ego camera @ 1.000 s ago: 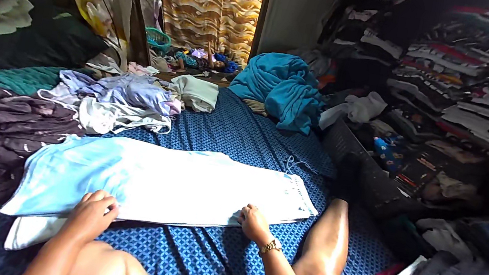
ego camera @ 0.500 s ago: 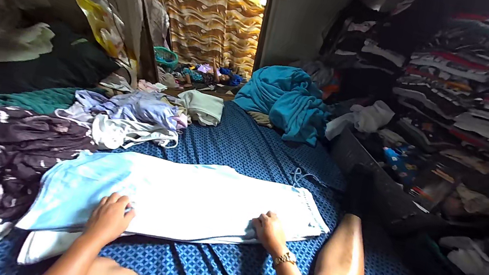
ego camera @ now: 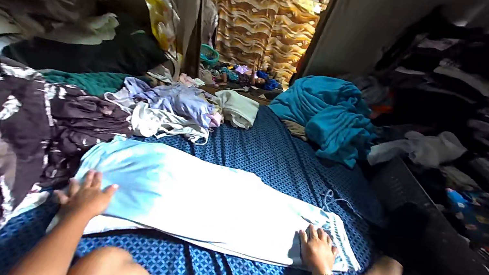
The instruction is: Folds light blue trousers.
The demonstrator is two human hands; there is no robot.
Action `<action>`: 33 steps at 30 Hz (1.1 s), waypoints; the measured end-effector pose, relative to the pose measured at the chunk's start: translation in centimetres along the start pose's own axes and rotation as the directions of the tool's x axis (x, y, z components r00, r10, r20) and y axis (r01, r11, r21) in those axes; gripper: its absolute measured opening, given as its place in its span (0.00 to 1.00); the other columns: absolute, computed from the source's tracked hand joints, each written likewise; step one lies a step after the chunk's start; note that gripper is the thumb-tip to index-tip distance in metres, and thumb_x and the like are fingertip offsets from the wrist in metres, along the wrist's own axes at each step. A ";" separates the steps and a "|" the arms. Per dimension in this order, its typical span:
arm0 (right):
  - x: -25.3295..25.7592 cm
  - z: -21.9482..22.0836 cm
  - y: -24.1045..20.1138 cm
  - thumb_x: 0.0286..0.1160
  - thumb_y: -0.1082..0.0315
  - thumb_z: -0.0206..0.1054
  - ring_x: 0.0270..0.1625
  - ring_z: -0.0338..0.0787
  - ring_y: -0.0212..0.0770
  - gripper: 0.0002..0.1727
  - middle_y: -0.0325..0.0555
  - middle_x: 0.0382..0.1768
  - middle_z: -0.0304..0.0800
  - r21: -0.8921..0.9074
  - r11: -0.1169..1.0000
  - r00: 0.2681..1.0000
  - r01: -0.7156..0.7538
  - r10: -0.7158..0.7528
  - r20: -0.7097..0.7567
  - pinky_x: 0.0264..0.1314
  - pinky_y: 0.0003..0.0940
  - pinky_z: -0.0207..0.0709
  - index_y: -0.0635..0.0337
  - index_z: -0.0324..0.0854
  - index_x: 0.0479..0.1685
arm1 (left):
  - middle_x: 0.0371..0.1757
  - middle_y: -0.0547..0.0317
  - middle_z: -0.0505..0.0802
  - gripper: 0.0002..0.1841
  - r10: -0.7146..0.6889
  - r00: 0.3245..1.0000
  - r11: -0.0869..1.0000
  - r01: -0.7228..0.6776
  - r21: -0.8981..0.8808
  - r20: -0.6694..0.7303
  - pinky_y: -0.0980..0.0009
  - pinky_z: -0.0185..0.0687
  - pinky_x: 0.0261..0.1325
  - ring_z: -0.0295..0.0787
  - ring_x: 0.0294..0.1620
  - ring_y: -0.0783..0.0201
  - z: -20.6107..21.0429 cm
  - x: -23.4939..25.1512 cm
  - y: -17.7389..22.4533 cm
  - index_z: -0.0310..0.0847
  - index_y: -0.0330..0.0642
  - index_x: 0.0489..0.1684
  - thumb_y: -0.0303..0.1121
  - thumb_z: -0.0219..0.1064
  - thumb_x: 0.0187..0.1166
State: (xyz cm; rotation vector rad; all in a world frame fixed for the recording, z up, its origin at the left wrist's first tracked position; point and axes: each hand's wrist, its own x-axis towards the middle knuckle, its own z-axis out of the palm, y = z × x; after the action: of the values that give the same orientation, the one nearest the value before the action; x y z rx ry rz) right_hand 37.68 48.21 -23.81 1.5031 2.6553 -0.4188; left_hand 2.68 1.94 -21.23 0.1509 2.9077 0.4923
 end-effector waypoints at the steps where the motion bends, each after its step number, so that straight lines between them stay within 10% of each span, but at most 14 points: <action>1: 0.4 -0.7 0.2 0.91 0.44 0.53 0.87 0.67 0.65 0.31 0.63 0.82 0.73 0.008 1.000 1.000 0.002 -0.002 -0.014 0.86 0.72 0.52 0.55 0.78 0.80 | 0.95 0.33 0.50 0.35 -0.033 0.998 0.999 0.032 -0.020 -0.057 0.19 0.22 0.84 0.34 0.94 0.24 -0.4 0.3 0.7 0.59 0.34 0.90 0.48 0.58 0.89; 6: 1.7 -4.5 3.0 0.83 0.61 0.66 0.80 0.71 0.74 0.22 0.74 0.75 0.74 0.191 0.977 0.985 -0.098 0.122 -0.123 0.75 0.75 0.64 0.66 0.84 0.68 | 0.85 0.20 0.65 0.24 0.332 0.896 0.931 -0.361 -0.048 -0.294 0.21 0.36 0.85 0.51 0.89 0.20 -1.4 1.8 8.6 0.77 0.26 0.73 0.27 0.65 0.79; 12: 2.7 -3.9 6.8 0.78 0.51 0.73 0.85 0.65 0.76 0.42 0.76 0.82 0.65 0.193 0.940 0.959 -0.282 0.284 0.020 0.78 0.74 0.64 0.64 0.65 0.87 | 0.84 0.33 0.74 0.22 0.719 0.694 0.695 -0.719 -0.023 0.036 0.29 0.37 0.89 0.60 0.89 0.34 3.7 2.5 22.0 0.78 0.32 0.75 0.29 0.63 0.83; 22: 3.8 -4.7 6.9 0.72 0.48 0.77 0.86 0.66 0.69 0.46 0.67 0.85 0.65 0.216 0.913 0.936 -0.346 0.323 0.137 0.81 0.72 0.60 0.58 0.64 0.89 | 0.84 0.39 0.75 0.33 0.682 0.570 0.677 -0.730 -0.098 0.458 0.33 0.48 0.87 0.62 0.88 0.36 12.6 1.9 35.5 0.59 0.43 0.92 0.44 0.61 0.89; 33: 3.8 -4.3 7.1 0.72 0.47 0.77 0.87 0.64 0.65 0.45 0.63 0.85 0.66 0.242 0.907 0.937 -0.345 0.318 0.146 0.83 0.70 0.58 0.55 0.65 0.88 | 0.64 0.38 0.90 0.14 0.759 0.481 0.455 -0.874 0.172 0.439 0.37 0.41 0.91 0.77 0.78 0.40 12.7 0.0 36.5 0.88 0.33 0.59 0.30 0.65 0.82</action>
State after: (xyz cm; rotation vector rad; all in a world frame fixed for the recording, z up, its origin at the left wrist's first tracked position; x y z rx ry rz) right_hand 42.08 56.03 -21.85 1.9057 2.2701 -0.8228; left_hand 7.74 40.25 -20.78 1.6279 2.3592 -0.0259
